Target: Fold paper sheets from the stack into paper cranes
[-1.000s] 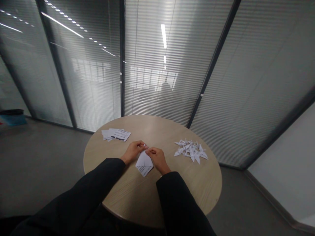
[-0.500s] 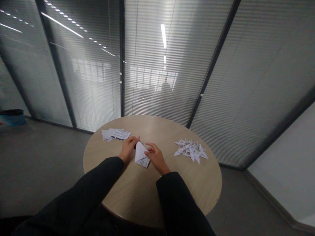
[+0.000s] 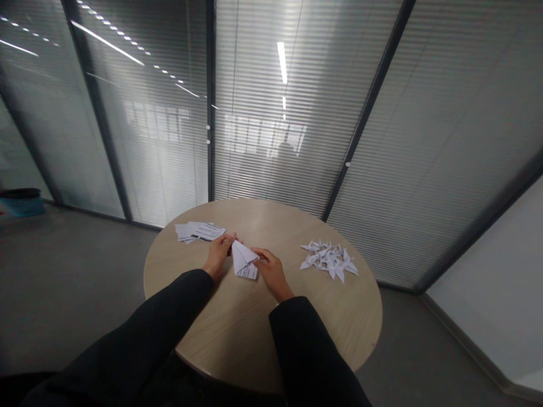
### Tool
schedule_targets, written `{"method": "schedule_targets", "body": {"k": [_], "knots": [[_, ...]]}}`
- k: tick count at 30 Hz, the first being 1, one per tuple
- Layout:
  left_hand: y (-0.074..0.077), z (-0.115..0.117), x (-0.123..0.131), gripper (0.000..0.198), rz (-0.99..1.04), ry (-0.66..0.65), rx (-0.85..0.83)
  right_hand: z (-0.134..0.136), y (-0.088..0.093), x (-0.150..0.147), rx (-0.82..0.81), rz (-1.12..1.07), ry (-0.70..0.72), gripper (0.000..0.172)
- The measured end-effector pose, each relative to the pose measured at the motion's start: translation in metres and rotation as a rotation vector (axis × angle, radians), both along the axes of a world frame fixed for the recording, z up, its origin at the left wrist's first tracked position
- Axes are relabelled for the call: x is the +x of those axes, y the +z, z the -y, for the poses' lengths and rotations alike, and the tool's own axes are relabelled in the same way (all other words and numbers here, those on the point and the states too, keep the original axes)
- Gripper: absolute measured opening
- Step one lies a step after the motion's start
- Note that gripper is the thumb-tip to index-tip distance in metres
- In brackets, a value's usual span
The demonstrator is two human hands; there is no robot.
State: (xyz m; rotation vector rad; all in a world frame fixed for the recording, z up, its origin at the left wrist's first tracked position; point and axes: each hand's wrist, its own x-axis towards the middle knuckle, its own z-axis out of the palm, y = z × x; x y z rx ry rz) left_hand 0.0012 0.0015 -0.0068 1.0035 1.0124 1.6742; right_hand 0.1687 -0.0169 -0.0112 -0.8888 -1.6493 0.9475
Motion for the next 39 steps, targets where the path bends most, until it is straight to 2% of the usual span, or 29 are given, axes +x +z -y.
{"method": "schedule_targets", "body": {"k": [5,8,13,16,18,21,26,30,34,39], "knots": [[0.000,-0.001,0.002,0.038,0.008,-0.061,0.011,-0.003,-0.003,0.001,0.012,0.002,-0.099,0.032],[-0.002,-0.004,0.003,0.041,-0.075,-0.053,0.064,-0.007,-0.007,0.002,-0.016,-0.001,-0.153,0.036],[-0.005,-0.004,0.004,0.030,-0.506,-0.020,0.183,-0.010,-0.010,0.004,-0.013,-0.017,-0.228,0.039],[-0.005,-0.002,0.003,0.026,-0.773,0.017,0.257,-0.010,-0.009,0.004,-0.028,-0.025,-0.227,0.038],[-0.004,-0.001,0.002,0.024,-0.897,0.043,0.293,-0.010,-0.009,0.003,-0.035,-0.026,-0.209,0.038],[-0.002,0.000,0.002,0.025,-0.987,0.014,0.282,-0.009,-0.008,0.003,-0.020,0.013,-0.197,0.037],[-0.003,0.003,0.003,0.024,-1.007,-0.153,0.181,-0.007,-0.007,0.003,0.059,0.167,-0.233,0.035],[-0.005,0.004,0.003,0.042,-0.975,-0.240,0.116,-0.005,-0.006,0.002,0.113,0.191,-0.276,0.028],[-0.008,0.000,0.002,0.041,-0.818,-0.212,0.064,-0.004,-0.006,0.001,0.308,0.206,-0.372,0.040],[-0.018,-0.007,0.004,0.039,-0.494,-0.287,0.047,-0.004,-0.009,0.000,0.575,0.462,-0.348,0.026]]}}
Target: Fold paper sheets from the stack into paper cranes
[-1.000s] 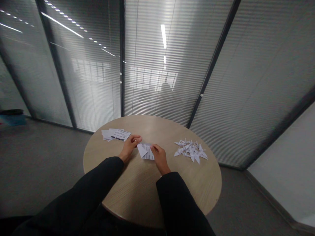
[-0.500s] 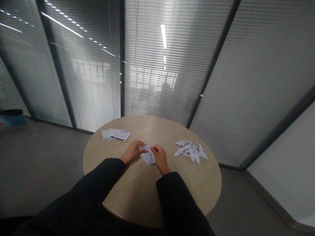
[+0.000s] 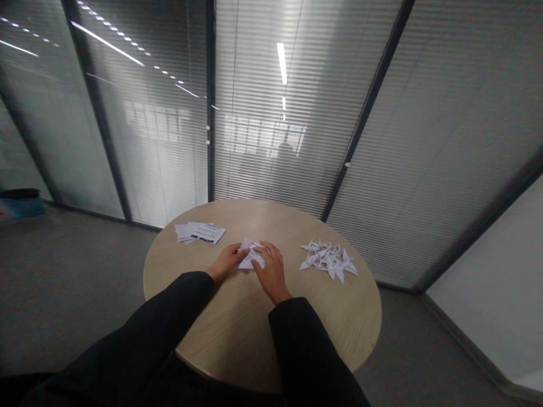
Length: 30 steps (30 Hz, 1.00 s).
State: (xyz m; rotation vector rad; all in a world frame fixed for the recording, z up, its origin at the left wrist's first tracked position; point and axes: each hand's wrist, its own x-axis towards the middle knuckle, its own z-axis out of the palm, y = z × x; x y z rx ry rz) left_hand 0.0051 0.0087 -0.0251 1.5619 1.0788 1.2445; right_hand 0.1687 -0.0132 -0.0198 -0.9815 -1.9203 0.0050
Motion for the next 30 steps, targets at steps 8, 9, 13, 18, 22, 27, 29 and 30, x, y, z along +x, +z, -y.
{"method": "schedule_targets", "body": {"k": [8,9,13,18,22,27,29,30], "knots": [[-0.005,-0.004,0.002,0.034,0.241,-0.022,-0.059,0.002,-0.003,-0.002,0.132,0.193,-0.042,0.018],[-0.005,-0.004,0.002,0.033,0.257,-0.023,-0.073,0.003,-0.001,-0.002,0.141,0.184,-0.041,0.017],[-0.007,-0.006,0.003,0.030,0.318,0.029,-0.078,0.005,0.004,-0.004,0.179,0.113,-0.022,0.015],[-0.003,-0.005,0.003,0.031,0.310,0.074,-0.020,0.005,0.004,-0.004,0.135,0.129,0.021,0.020],[0.001,-0.002,0.003,0.033,0.250,0.107,-0.008,0.004,0.001,-0.004,0.057,0.158,0.043,0.019],[0.003,0.000,0.003,0.032,0.055,0.124,0.099,0.004,0.002,-0.004,0.027,0.102,0.004,0.010],[0.004,0.001,0.003,0.031,-0.086,0.137,0.164,0.004,0.004,-0.003,0.042,0.052,-0.062,0.024],[0.004,0.002,0.003,0.030,-0.147,0.135,0.183,0.003,0.005,-0.002,0.048,0.034,-0.094,0.033]]}}
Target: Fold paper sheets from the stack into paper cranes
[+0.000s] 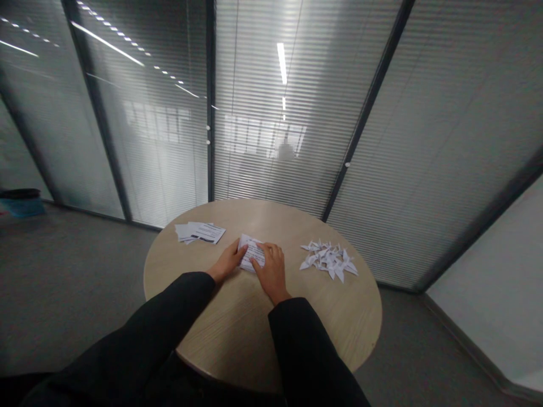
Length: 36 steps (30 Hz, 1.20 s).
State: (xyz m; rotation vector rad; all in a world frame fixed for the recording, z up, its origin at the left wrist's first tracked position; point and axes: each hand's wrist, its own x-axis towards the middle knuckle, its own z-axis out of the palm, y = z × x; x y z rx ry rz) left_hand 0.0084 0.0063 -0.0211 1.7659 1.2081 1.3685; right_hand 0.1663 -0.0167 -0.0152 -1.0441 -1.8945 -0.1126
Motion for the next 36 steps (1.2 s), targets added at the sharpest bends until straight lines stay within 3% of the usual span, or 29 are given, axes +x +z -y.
{"method": "schedule_targets", "body": {"k": [4,16,27,36], "knots": [[0.002,0.006,0.000,0.031,-0.135,-0.039,-0.002,-0.004,-0.001,0.003,0.006,-0.029,-0.081,0.048],[0.008,0.011,0.001,0.026,-0.212,-0.050,-0.015,-0.006,-0.004,0.006,-0.025,-0.096,-0.001,0.019],[0.007,0.010,0.001,0.025,-0.237,-0.036,0.002,-0.002,0.000,0.003,-0.087,-0.135,0.070,0.017],[0.009,0.012,-0.001,0.027,-0.301,-0.064,0.035,-0.007,-0.003,0.003,-0.458,-0.516,0.218,0.028]]}}
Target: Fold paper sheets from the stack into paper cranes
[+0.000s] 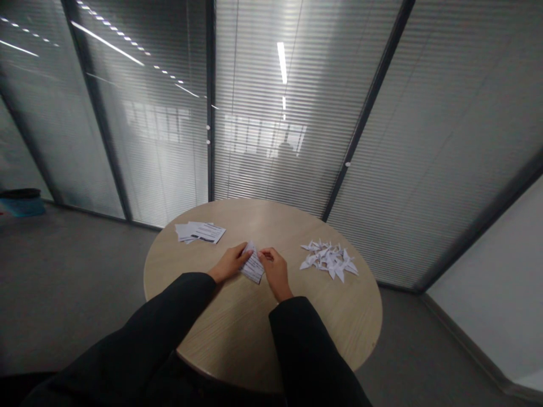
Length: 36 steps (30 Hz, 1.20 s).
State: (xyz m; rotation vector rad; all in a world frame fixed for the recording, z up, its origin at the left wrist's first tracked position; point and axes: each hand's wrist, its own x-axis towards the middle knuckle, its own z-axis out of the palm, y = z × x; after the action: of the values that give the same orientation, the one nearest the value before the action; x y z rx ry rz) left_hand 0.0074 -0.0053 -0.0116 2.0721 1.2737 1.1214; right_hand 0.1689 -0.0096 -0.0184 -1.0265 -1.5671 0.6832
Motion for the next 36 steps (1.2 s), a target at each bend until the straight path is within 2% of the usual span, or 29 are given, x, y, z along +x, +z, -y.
{"method": "schedule_targets", "body": {"k": [5,9,14,16,19,21,23,29,36], "knots": [[0.001,0.001,-0.002,0.030,-0.034,-0.019,0.029,-0.004,-0.002,0.002,-0.119,-0.157,0.064,0.028],[0.001,0.001,-0.003,0.030,-0.093,-0.030,0.037,-0.002,-0.001,0.002,-0.136,-0.110,0.088,0.026],[0.003,0.004,-0.002,0.028,-0.132,-0.010,0.044,-0.004,-0.001,0.004,-0.110,-0.071,0.049,0.025],[0.005,0.005,-0.001,0.030,-0.047,-0.021,0.031,-0.005,-0.002,0.005,-0.117,-0.101,0.031,0.025],[0.008,0.002,-0.001,0.048,0.186,-0.043,-0.052,-0.005,-0.002,0.007,-0.142,-0.161,-0.010,0.026],[0.008,-0.002,-0.003,0.060,0.365,-0.067,-0.183,-0.004,-0.001,0.008,-0.174,-0.194,-0.019,0.026],[0.007,-0.006,-0.006,0.062,0.509,-0.126,-0.332,-0.002,0.000,0.008,-0.215,-0.221,0.002,0.027],[0.006,-0.004,-0.012,0.046,0.651,-0.277,-0.548,0.003,0.004,0.007,-0.284,-0.278,0.049,0.029],[0.012,0.002,-0.013,0.047,0.673,-0.333,-0.643,0.005,0.006,0.005,-0.361,-0.315,0.102,0.027]]}}
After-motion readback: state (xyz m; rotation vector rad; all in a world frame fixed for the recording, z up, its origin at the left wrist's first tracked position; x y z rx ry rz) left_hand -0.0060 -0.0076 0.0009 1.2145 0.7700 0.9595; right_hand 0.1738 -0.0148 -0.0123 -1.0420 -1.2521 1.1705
